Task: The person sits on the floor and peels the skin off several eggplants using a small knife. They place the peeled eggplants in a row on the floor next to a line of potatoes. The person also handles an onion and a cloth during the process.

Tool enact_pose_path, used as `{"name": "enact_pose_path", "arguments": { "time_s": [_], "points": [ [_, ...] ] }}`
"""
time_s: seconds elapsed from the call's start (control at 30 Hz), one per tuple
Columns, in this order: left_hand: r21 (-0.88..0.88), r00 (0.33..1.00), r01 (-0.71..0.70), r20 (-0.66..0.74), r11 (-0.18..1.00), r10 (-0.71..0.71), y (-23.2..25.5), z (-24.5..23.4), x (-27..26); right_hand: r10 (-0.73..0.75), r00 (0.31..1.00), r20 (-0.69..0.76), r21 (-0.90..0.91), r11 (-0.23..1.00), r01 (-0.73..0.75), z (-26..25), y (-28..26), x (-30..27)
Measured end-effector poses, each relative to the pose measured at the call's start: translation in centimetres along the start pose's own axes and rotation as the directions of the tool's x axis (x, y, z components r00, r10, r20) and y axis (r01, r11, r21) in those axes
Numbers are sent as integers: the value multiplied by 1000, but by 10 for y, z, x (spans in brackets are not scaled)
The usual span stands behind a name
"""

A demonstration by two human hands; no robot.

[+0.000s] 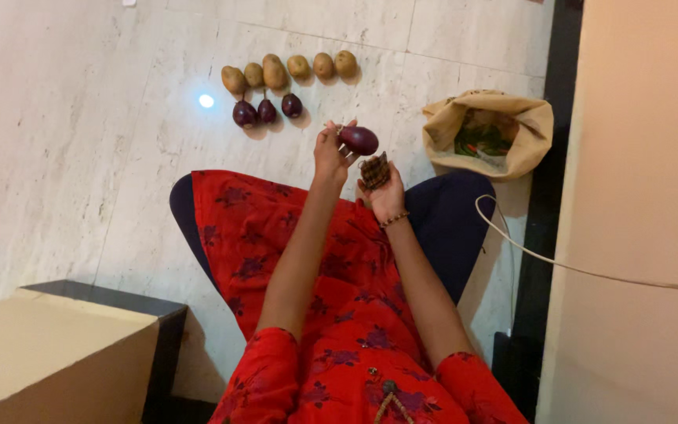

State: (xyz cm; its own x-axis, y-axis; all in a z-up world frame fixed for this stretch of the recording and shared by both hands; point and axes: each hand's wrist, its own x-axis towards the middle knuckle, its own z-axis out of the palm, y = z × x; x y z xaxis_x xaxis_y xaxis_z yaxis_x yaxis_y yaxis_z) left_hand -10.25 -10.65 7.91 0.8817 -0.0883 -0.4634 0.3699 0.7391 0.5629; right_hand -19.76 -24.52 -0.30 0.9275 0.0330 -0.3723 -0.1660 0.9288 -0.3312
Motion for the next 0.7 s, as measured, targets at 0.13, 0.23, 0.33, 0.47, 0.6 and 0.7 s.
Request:
{"name": "enact_pose_path", "arguments": {
  "time_s": [0.13,0.23,0.33,0.47,0.6,0.7],
  "points": [
    [70,996,33,-81,997,-27,6,-75,-1,-61,997,46,-140,988,67,17,1,-9],
    [57,991,67,-117,996,-60,1,-102,-5,-86,996,11,-282,956,85,28,9,-15],
    [26,993,72,-93,997,-69,-10,-115,-10,-109,993,38,-459,881,115,37,19,-26],
    [72,998,2,-66,997,3,-10,-108,-25,-157,984,88,-635,752,177,41,29,-30],
    [60,1000,-23,-1,998,23,-9,-99,-41,-220,968,117,-701,672,238,45,34,-31],
    [-4,998,-37,44,999,37,-14,-98,-43,-236,968,78,-683,695,225,41,37,-33]
  ]
}}
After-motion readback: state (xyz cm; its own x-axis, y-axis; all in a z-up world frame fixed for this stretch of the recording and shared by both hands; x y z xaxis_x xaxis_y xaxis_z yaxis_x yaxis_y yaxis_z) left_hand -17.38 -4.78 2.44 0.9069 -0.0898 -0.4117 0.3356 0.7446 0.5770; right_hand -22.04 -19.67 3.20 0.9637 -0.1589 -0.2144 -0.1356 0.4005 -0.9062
